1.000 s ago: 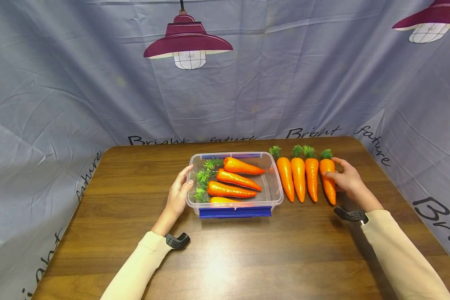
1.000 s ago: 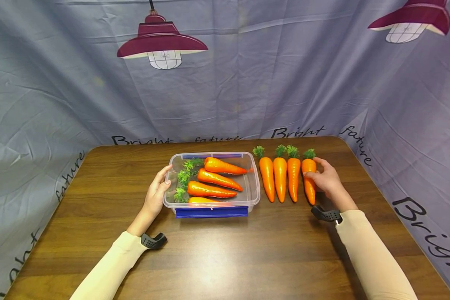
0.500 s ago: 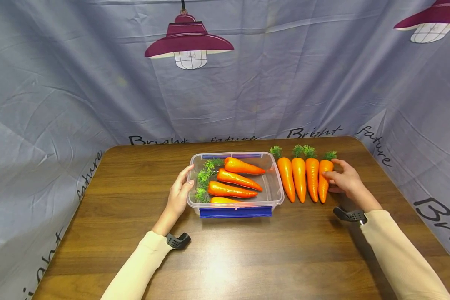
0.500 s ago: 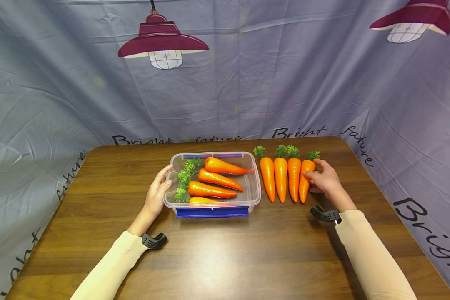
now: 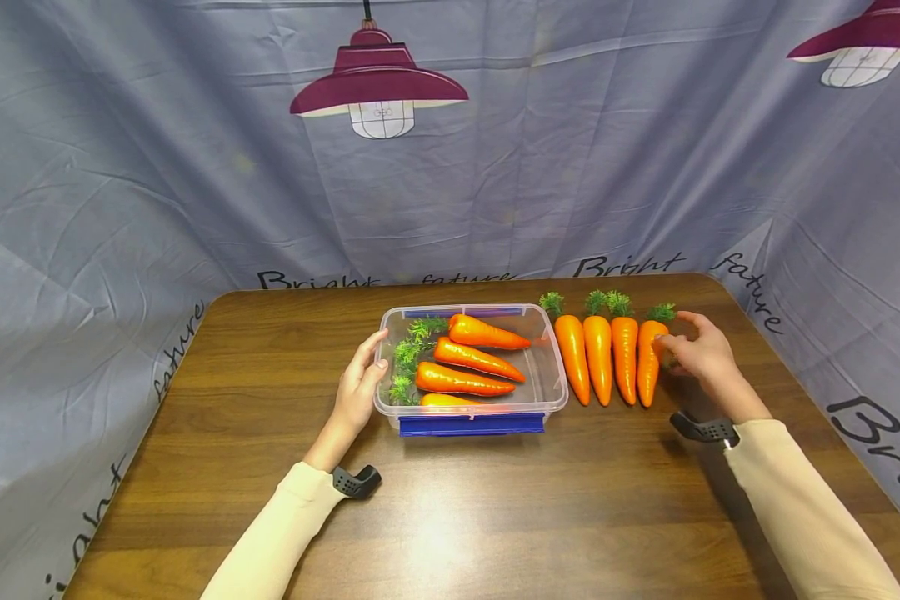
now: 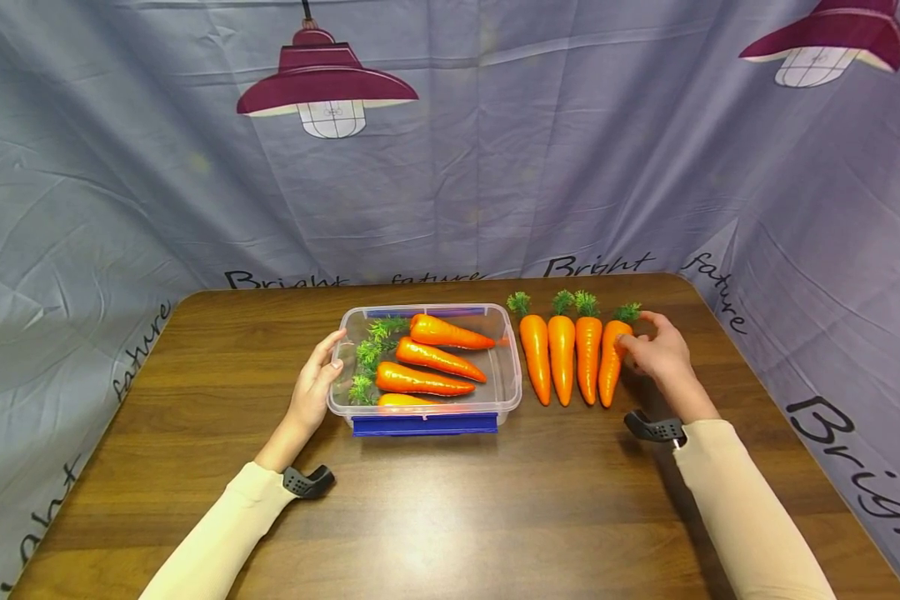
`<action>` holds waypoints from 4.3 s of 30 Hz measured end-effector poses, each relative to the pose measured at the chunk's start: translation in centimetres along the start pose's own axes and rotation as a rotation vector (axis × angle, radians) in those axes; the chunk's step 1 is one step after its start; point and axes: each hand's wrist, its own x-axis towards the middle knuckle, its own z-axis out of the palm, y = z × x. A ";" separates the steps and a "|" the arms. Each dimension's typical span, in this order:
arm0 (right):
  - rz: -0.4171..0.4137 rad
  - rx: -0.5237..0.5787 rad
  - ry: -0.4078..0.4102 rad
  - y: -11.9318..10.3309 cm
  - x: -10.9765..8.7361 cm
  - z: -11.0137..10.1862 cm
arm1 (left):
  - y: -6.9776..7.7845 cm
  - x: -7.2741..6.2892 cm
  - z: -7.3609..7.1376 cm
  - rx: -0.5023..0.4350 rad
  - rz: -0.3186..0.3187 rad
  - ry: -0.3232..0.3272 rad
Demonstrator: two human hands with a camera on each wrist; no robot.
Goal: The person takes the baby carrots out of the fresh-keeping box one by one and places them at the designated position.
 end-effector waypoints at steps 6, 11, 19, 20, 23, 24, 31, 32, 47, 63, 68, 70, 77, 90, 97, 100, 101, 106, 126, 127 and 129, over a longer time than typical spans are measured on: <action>-0.111 0.014 0.069 -3.9 -0.5 0.1 | 0.0 0.0 -0.1 0.001 -0.005 0.005; -0.216 0.016 -0.006 -7.8 -1.3 1.5 | -0.1 0.0 -0.1 0.013 -0.009 0.005; -0.314 -0.042 -0.195 -13.2 -2.6 5.5 | -0.2 -0.1 0.0 0.006 -0.012 0.005; -0.334 -0.048 -0.212 -13.6 -2.7 6.1 | -0.2 -0.1 0.0 0.006 -0.013 0.005; -0.380 -0.025 -0.285 -14.9 -3.0 7.9 | -0.1 -0.1 0.1 0.008 -0.015 0.004; -0.395 -0.024 -0.308 -15.2 -3.1 8.5 | -0.1 -0.1 0.0 0.008 -0.016 0.003; -0.485 -0.085 -0.416 -17.3 -4.0 12.3 | 0.1 0.1 0.0 0.002 -0.013 0.003; -0.497 -0.099 -0.429 -17.5 -4.1 12.7 | 0.1 0.1 0.0 0.000 -0.010 0.002; -0.557 -0.346 -0.689 -19.5 -5.3 18.6 | 0.1 0.3 0.2 0.006 -0.002 0.004; -0.609 -0.622 -0.665 -19.9 -5.8 21.9 | 0.1 0.0 0.1 0.010 -0.033 0.004; -0.619 -0.623 -0.663 -19.6 -5.6 22.1 | 0.1 0.0 0.1 0.003 -0.038 0.004; -0.618 -0.613 -0.675 -19.6 -5.5 22.0 | 0.1 -0.1 0.1 0.004 -0.037 0.003; -0.593 -0.554 -0.722 -19.6 -5.3 21.6 | 0.2 -0.1 0.1 0.009 -0.036 0.004; -0.535 -0.453 -0.748 -19.6 -5.3 21.4 | 0.3 -0.1 0.1 0.007 -0.030 0.007; -0.544 -0.448 -0.753 -19.6 -5.1 21.2 | 0.1 -0.1 0.3 0.007 -0.035 0.006; -0.536 -0.404 -0.775 -19.6 -5.0 21.1 | 0.1 -0.1 0.3 0.014 -0.033 0.010; -0.535 -0.385 -0.785 -19.6 -5.0 21.1 | 0.1 -0.1 0.3 0.015 -0.037 0.014; -0.506 -0.263 -0.809 -19.6 -5.0 20.6 | 0.2 -0.1 0.1 0.039 -0.036 0.018; -0.272 0.588 -0.852 -17.8 -5.4 12.6 | 0.1 -0.2 0.1 0.046 -0.024 0.002; -0.258 0.619 -0.841 -17.6 -5.3 11.8 | 0.1 -0.2 0.1 0.043 -0.027 0.000; -0.235 0.682 -0.815 -17.0 -5.0 10.3 | 0.1 -0.2 0.1 0.044 -0.030 -0.004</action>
